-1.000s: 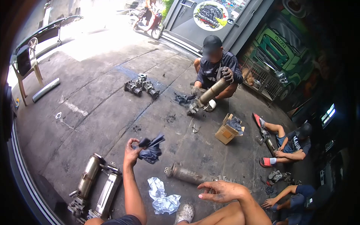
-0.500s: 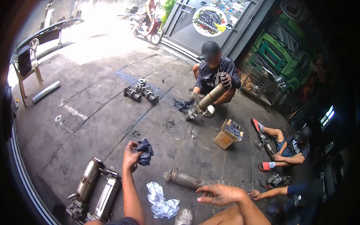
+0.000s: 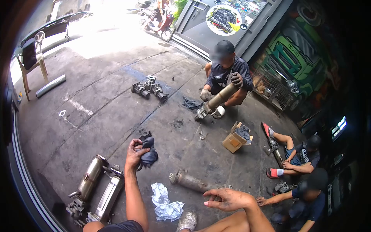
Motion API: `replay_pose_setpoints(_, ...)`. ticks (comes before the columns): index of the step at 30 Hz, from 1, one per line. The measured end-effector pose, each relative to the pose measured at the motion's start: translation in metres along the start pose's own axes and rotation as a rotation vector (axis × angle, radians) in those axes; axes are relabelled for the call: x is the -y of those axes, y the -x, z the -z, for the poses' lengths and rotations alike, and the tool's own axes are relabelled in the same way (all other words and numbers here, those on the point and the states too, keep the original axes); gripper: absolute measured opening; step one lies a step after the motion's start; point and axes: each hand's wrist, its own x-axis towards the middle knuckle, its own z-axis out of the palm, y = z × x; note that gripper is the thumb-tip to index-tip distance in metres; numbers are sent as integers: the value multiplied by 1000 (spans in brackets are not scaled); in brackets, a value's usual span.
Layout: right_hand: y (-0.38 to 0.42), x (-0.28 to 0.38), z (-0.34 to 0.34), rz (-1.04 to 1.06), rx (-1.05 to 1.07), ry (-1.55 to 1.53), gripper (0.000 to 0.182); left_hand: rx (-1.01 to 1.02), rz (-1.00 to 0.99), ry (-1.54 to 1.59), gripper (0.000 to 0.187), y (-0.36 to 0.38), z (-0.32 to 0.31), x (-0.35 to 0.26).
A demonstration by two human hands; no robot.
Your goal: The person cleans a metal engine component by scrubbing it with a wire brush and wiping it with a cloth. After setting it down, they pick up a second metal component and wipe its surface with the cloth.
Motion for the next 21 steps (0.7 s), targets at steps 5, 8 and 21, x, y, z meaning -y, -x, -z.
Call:
replay_pose_setpoints(5,-1,-1,0,14,-19,17,69,-157,-98,-736,46,7,-9,-26)
replay_pose_setpoints(8,-4,-5,1,-8,-11,-11,69,-227,-81,-514,44,7,-9,-29)
replay_pose_setpoints(21,-16,-10,0,-101,39,-97,67,-95,-63,-787,43,10,-28,-5)
